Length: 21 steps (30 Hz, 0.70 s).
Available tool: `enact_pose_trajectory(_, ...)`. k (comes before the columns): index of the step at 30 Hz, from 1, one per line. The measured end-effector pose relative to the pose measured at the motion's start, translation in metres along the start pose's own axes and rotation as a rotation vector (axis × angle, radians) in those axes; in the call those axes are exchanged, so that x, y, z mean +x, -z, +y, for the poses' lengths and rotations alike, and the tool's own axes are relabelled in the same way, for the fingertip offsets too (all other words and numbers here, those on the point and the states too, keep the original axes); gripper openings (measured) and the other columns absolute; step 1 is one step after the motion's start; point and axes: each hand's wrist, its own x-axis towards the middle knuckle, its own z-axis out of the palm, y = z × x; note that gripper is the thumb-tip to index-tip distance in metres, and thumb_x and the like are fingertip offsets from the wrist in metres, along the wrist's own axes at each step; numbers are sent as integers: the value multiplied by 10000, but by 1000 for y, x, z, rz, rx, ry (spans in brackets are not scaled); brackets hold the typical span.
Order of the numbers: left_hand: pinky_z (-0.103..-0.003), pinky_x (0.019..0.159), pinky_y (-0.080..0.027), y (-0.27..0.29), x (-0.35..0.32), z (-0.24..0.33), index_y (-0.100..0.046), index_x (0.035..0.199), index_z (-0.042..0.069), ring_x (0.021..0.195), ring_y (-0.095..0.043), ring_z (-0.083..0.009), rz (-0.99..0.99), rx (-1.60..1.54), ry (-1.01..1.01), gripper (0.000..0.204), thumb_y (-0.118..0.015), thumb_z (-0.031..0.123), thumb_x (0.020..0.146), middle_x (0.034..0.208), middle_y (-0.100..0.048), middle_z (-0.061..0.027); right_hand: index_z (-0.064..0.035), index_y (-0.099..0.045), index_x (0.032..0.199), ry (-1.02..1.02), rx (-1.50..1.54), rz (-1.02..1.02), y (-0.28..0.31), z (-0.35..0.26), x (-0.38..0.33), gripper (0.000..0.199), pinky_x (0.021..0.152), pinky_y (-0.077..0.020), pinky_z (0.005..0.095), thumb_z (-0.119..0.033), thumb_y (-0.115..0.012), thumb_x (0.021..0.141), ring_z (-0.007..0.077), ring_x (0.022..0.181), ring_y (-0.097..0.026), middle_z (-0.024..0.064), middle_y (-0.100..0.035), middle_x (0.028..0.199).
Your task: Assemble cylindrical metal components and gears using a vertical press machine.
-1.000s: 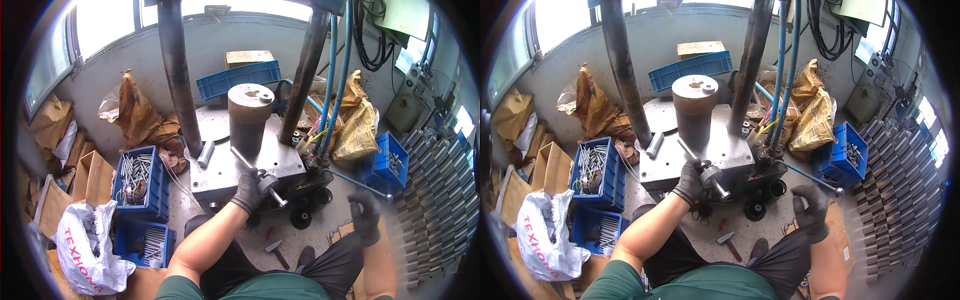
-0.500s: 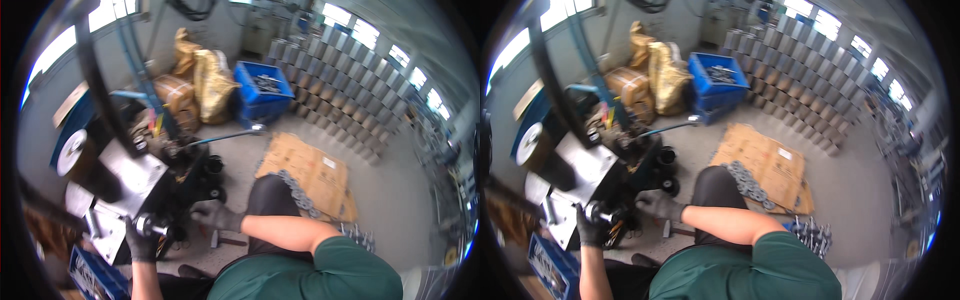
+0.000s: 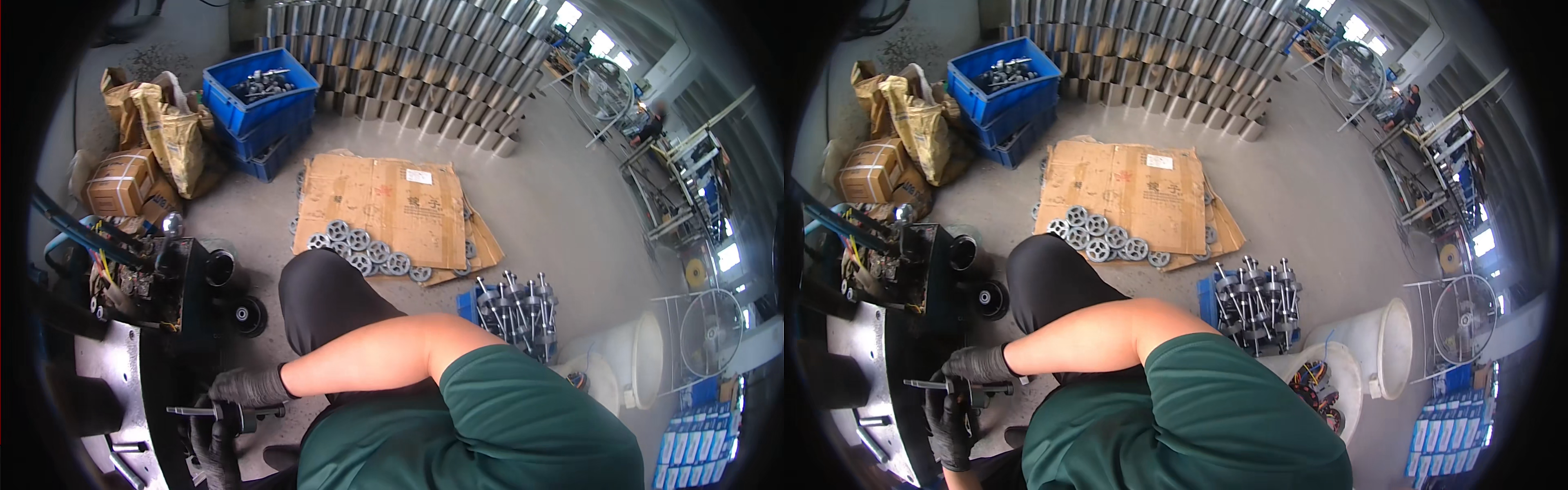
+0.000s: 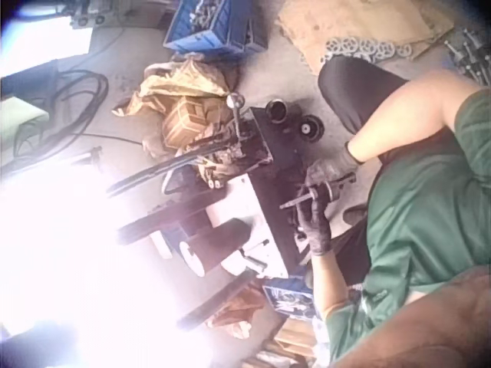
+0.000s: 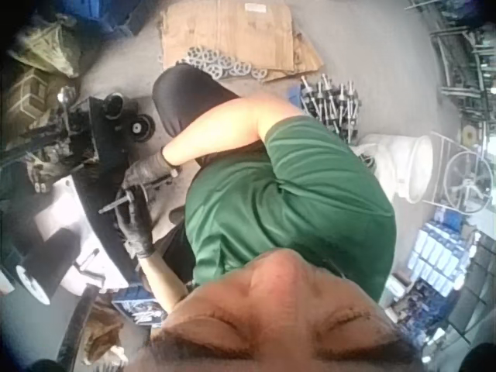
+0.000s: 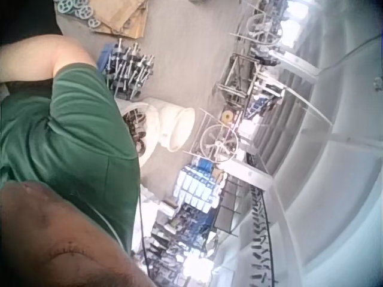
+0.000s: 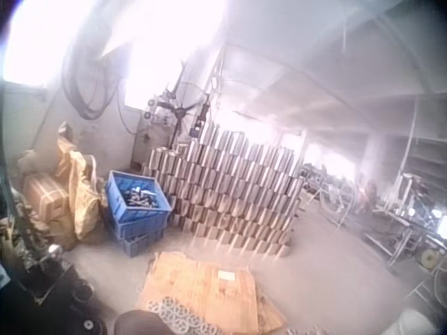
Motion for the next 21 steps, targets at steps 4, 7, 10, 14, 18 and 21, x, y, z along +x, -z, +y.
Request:
enact_pose_trajectory(4, -347, 812, -566, 18, 24, 3, -584, 1380, 33, 1083, -659, -198, -96, 1071, -894, 389, -639, 82, 998, 1234, -625, -96, -58, -668, 1041, 330, -114, 171, 38, 0, -15, 214, 900, -567, 442, -146, -708, 851, 355, 1061, -671, 148, -671, 1080)
enact_pose_trajectory(7, -371, 920, -556, 37, 54, -6, -611, 1241, 66, 1079, -669, -329, 17, 225, -103, 356, -722, 49, 903, 1336, -572, -164, -14, -657, 1071, 314, 46, 395, 89, -2, -28, 210, 883, -566, 381, -216, -655, 1012, 285, 979, -683, 122, -668, 991)
enact_pose_trajectory(10, -382, 968, -544, 29, 67, -8, -626, 1196, 37, 1081, -666, -302, -64, 535, -359, 301, -709, 44, 907, 1333, -591, -166, -29, -675, 1216, -75, 916, 296, 197, -56, -67, 296, 877, -573, 318, -281, -612, 1075, 151, 1031, -678, 88, -719, 1127)
enact_pose_trajectory(14, -362, 951, -540, 13, 73, 5, -618, 1315, 29, 1074, -653, -248, -187, 615, -300, 354, -673, 47, 965, 1307, -615, -144, -19, -678, 1314, -478, 596, 511, 332, -121, -156, 485, 881, -607, 310, -354, -670, 963, 175, 996, -733, 114, -753, 1128)
enact_pose_trajectory(18, -313, 914, -537, -12, 76, 1, -600, 1382, 20, 1064, -638, -171, -265, 436, -100, 380, -647, 49, 1006, 1242, -660, -87, 6, -669, 1197, -976, 54, 610, 404, -135, -268, 370, 764, -627, 309, -243, -667, 923, 177, 907, -743, 120, -735, 1000)
enact_pose_trajectory(21, -269, 855, -529, -24, 75, -3, -598, 1398, 3, 995, -622, -113, -274, 443, -2, 380, -625, 39, 1020, 1163, -676, -40, -5, -662, 1196, -1557, -503, 492, 419, -117, -338, 365, 656, -602, 312, -210, -735, 904, 168, 802, -749, 132, -729, 843)
